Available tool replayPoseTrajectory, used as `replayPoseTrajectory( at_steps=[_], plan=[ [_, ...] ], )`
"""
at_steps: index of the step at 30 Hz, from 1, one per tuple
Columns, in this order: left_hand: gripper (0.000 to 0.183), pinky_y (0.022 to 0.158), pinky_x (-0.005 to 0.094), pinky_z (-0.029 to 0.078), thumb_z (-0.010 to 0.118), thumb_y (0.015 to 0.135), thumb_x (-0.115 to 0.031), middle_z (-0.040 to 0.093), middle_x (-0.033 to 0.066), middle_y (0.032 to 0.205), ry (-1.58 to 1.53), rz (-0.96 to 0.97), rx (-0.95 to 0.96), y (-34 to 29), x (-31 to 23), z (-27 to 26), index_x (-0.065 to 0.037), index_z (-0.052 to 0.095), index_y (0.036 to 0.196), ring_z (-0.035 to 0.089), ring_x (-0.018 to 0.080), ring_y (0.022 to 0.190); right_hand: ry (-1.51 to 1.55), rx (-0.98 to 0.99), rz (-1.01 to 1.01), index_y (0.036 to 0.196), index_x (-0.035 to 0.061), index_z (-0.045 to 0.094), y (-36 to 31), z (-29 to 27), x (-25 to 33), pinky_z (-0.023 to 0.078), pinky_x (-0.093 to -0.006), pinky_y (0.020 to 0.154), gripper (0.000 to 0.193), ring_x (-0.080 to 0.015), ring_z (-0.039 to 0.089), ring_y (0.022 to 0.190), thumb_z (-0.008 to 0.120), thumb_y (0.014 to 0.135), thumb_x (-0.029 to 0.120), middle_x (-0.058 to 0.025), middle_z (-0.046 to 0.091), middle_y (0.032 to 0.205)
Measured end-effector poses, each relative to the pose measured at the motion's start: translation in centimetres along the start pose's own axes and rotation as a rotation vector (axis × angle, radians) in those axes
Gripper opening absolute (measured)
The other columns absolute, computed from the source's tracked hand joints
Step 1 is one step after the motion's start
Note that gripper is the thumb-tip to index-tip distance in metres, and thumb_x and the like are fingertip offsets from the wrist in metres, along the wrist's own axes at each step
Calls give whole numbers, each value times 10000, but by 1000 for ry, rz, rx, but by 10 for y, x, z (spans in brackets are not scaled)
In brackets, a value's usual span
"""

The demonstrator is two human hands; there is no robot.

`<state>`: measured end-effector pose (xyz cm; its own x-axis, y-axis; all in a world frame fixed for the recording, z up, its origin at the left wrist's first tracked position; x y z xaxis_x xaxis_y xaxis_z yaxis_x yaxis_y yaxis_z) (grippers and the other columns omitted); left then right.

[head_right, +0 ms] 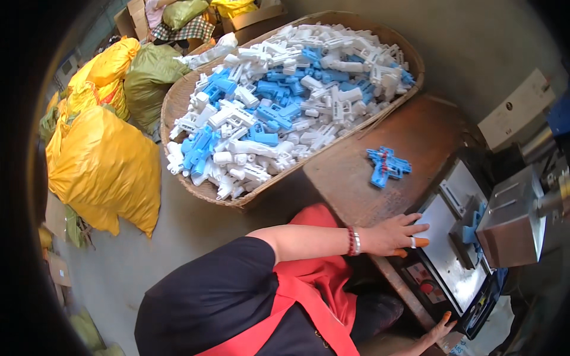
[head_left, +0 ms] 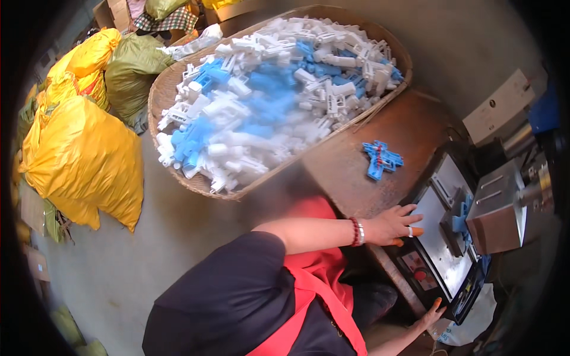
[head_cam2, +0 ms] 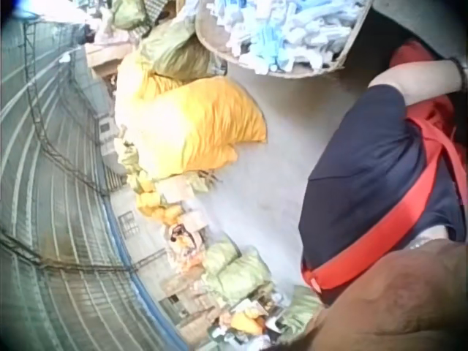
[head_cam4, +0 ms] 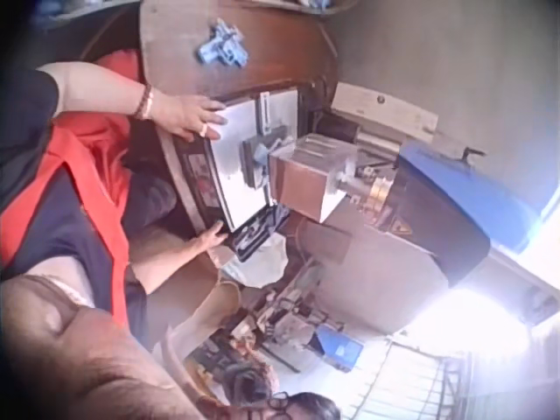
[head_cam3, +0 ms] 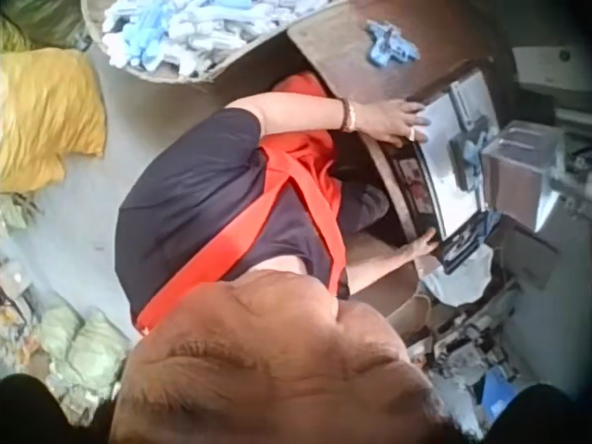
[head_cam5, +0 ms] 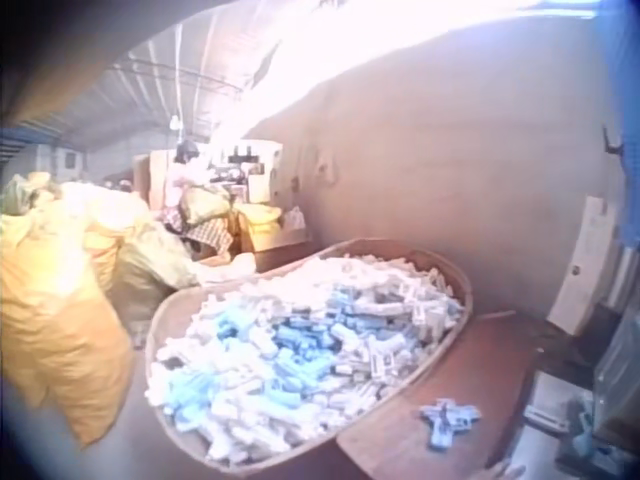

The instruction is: The person prints designs onto plastic toy gun components by placing each piece onto a pad printing machine fixture, pressing the machine buttons to stamp it, and setting the printed pieces aside.

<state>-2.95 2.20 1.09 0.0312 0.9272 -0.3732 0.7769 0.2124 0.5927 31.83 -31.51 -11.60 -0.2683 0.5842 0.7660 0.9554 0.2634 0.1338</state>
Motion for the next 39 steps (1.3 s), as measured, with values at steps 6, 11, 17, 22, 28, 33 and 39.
replayPoseTrajectory(
  at_steps=[6, 11, 17, 22, 28, 33, 39],
  plan=[
    [426, 848, 465, 468, 641, 748, -137, 652, 192, 951, 51, -740, 271, -95, 120, -135, -95, 620, 1172, 614, 310, 986, 90, 53, 18, 1447, -54, 262, -3, 1, -11, 280, -358, 1089, 927, -299, 362, 1318, 595, 853, 575, -219, 330, 1465],
    [605, 842, 468, 457, 624, 790, -386, 633, 181, 1022, 596, -1141, 615, -306, 206, -259, -103, 503, 1312, 587, 384, 964, 179, -74, -39, 1453, -47, 252, -4, -14, -23, 272, -355, 1098, 899, -288, 355, 1324, 608, 866, 533, -206, 322, 1470],
    [415, 843, 422, 477, 629, 820, -185, 625, 188, 1058, 445, -828, 94, -245, 171, -282, -33, 574, 1201, 578, 351, 1012, 41, -171, -230, 1374, -75, 378, -40, -24, 65, 302, -351, 1080, 589, -294, 414, 1280, 583, 934, 258, -219, 427, 1391],
    [342, 834, 429, 493, 607, 889, -172, 613, 184, 1075, -757, -984, -158, -68, 99, -138, -3, 568, 1184, 594, 350, 981, 152, -105, -372, 1238, -22, 555, -57, -9, 179, 350, -345, 1036, 340, -278, 514, 1183, 477, 908, 12, -154, 578, 1236],
    [415, 735, 320, 495, 658, 884, -270, 628, 125, 1066, -197, -343, -238, 38, 30, -37, -50, 569, 1225, 604, 245, 907, 82, 7, -740, 1198, 6, 569, 11, 63, 239, 348, -344, 1028, 303, -273, 494, 1195, 499, 906, 45, -140, 550, 1249],
    [416, 900, 395, 442, 666, 827, -107, 543, 139, 1282, 65, -83, -70, 53, -15, -25, -45, 579, 1229, 524, 365, 1040, 281, -8, -785, 1067, 21, 581, 38, 78, 274, 396, -411, 913, 248, -375, 523, 1036, 625, 838, 107, -178, 580, 1084],
    [358, 869, 417, 450, 651, 822, -77, 559, 150, 1257, 19, -37, -230, 89, -26, -15, -44, 596, 1174, 545, 344, 980, 167, -398, -587, 975, -18, 593, 7, -14, 252, 436, -367, 855, 191, -301, 566, 926, 631, 805, 62, -137, 610, 964]
  ],
)
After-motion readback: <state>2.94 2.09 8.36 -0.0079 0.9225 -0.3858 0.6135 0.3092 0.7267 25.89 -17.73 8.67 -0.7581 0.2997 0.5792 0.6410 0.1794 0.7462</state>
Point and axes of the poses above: each hand's wrist, its own y-axis towards the middle knuckle, its own z-axis out of the palm, x = y × z, the point moved 10 cm from there along y, towards the middle knuckle
